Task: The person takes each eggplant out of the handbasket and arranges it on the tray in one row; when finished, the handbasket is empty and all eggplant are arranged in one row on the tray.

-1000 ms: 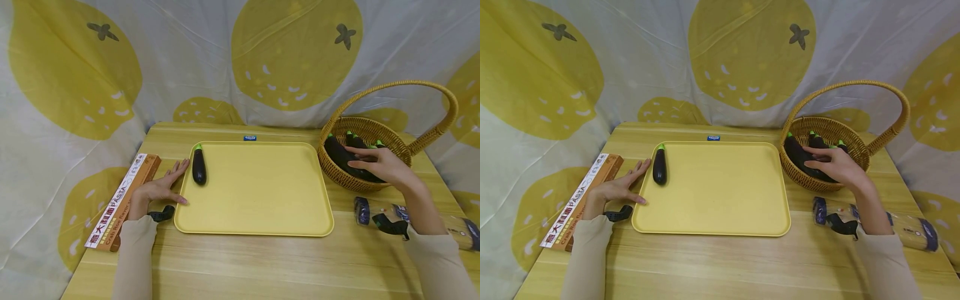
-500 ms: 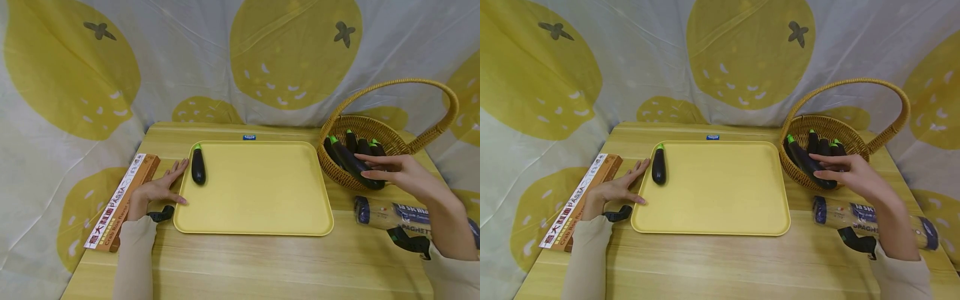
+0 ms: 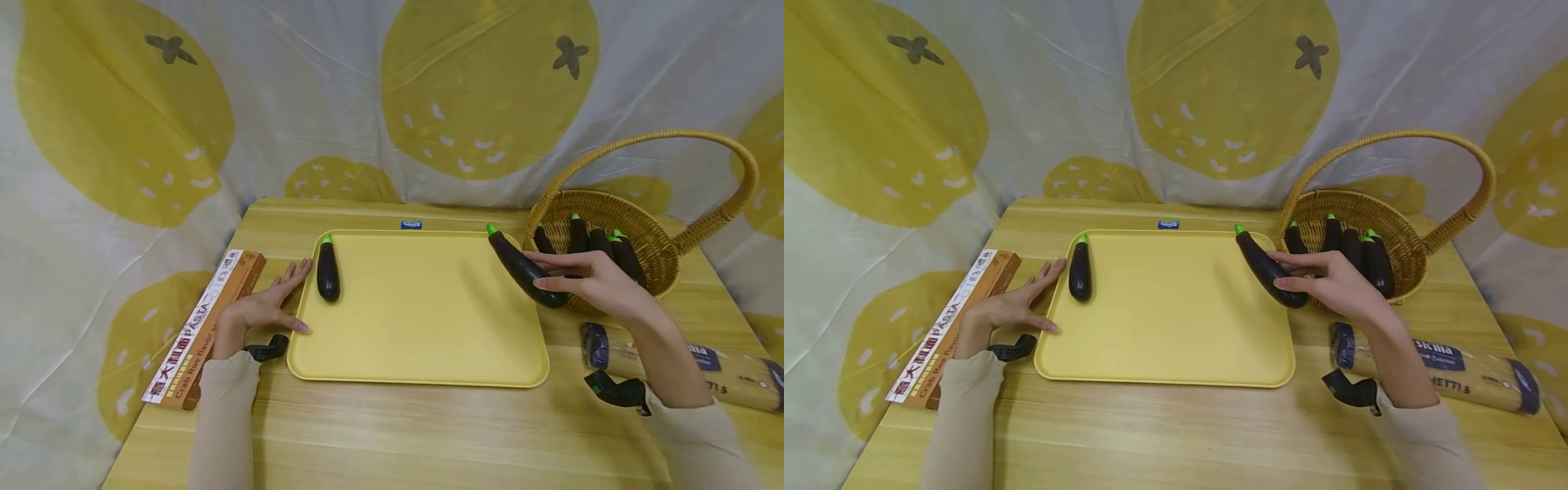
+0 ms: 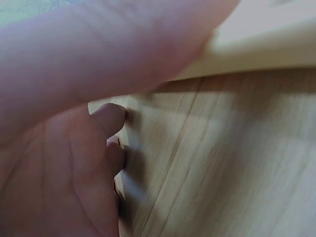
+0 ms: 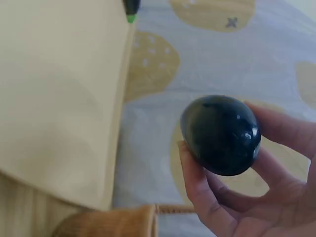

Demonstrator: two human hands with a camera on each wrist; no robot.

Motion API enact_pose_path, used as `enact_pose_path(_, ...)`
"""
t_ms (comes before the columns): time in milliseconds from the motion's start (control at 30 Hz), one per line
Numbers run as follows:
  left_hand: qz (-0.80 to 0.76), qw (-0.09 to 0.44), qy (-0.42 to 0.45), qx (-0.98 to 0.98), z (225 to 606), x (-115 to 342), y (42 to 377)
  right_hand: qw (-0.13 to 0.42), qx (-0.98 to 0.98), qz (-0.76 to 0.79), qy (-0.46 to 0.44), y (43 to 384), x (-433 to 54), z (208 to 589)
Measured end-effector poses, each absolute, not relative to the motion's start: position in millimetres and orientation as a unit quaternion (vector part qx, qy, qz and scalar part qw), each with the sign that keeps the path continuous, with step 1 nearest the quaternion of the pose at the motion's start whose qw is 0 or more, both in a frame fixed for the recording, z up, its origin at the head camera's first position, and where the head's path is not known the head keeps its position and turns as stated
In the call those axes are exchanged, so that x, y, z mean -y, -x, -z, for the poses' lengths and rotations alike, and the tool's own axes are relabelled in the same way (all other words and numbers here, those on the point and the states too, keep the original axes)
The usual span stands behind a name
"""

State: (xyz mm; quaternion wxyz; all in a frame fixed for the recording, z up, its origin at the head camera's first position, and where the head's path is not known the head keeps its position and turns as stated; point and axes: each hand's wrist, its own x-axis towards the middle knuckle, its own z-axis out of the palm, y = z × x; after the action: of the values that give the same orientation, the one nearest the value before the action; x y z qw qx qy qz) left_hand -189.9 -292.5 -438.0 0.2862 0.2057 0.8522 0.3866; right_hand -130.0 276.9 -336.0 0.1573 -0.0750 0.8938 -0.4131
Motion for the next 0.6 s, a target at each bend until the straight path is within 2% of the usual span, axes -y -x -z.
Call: enact_pose_path(600, -0.387, 0.280, -0.211, -0.853, 440.2, 294.3, 190.3, 0.168, -0.816, 0.552, 0.045, 177.2, -162.6, 378.2)
